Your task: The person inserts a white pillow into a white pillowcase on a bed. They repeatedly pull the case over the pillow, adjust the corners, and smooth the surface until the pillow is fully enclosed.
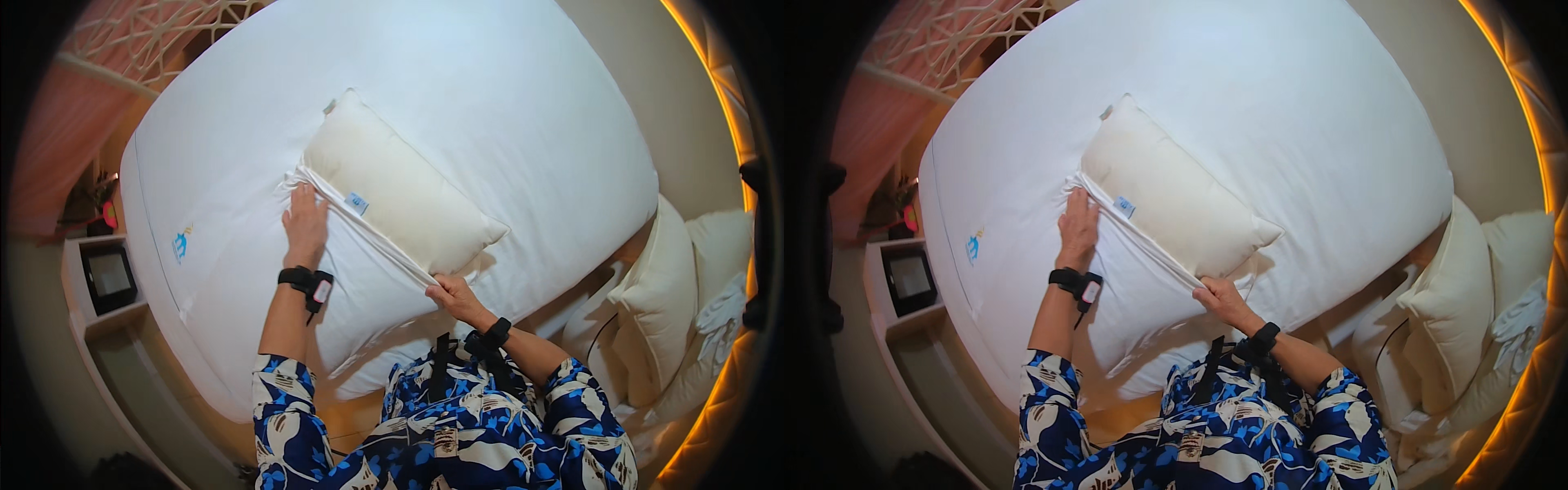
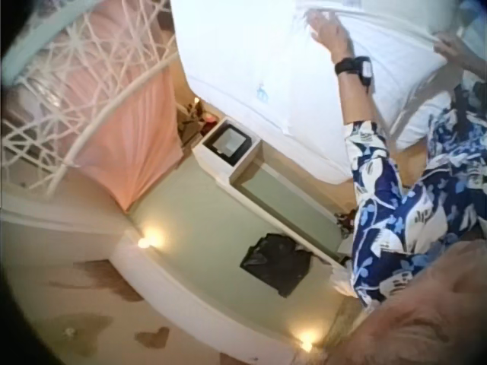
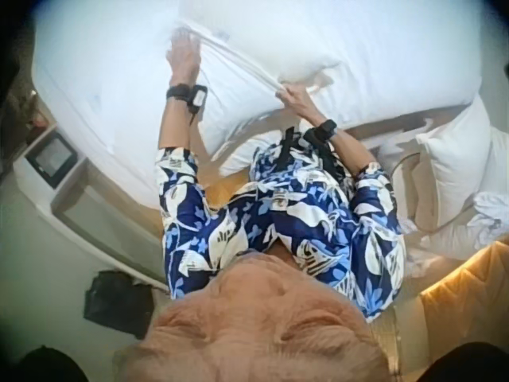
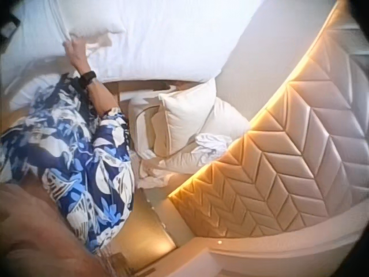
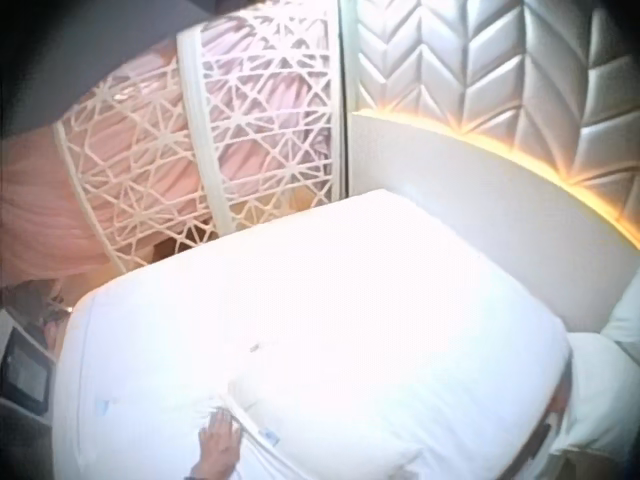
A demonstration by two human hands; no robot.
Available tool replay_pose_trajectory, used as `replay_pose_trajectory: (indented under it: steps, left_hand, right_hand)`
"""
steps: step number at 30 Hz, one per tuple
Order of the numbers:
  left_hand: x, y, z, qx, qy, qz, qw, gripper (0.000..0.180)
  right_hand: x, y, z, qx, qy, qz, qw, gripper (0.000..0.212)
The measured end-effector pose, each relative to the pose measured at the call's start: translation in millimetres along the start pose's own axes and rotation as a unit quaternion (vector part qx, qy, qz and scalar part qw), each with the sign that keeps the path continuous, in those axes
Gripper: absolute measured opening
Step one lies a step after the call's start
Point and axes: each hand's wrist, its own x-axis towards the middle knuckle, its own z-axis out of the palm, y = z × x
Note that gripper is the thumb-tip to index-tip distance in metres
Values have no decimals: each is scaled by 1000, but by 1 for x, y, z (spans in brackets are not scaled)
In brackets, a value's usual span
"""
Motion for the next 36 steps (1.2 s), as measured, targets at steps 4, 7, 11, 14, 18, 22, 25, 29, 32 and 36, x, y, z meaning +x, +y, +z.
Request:
replay_pose_trajectory:
  steps: [4,7,11,14,18,22,25,29,32,36]
  left_hand:
    - [31,1,-23,1,157,94,983,28]
    - [49,-15,-26,8,53,167,984,24]
    - [60,-41,-8,-232,-89,-35,968,28]
    - [74,-30,-19,-79,-139,-66,985,31]
    - [84,-45,-16,-2,-52,17,998,22]
    - [85,-14,-35,-209,-153,-56,964,15]
    - [72,5,-50,-274,-217,-64,935,12]
    - [60,19,-52,-332,-225,-99,911,8]
    - [51,25,-43,-309,-200,-120,922,11]
    - [51,2,-24,-279,-198,-46,939,21]
  right_hand:
    - [-20,1,1,3,-2,-64,998,30]
    - [-40,2,-8,30,-28,-19,999,28]
    - [-44,20,-13,81,-32,26,996,25]
    - [-37,28,-22,21,-34,-5,999,25]
    - [-33,56,-32,-157,-112,-36,981,29]
    - [-23,88,-39,-257,-62,-82,961,36]
    - [-22,122,-44,-248,13,-63,967,34]
    - [-9,115,-40,-178,106,-87,974,28]
    - [4,105,-42,-164,124,-97,974,29]
    - [32,94,-39,-156,127,-112,973,29]
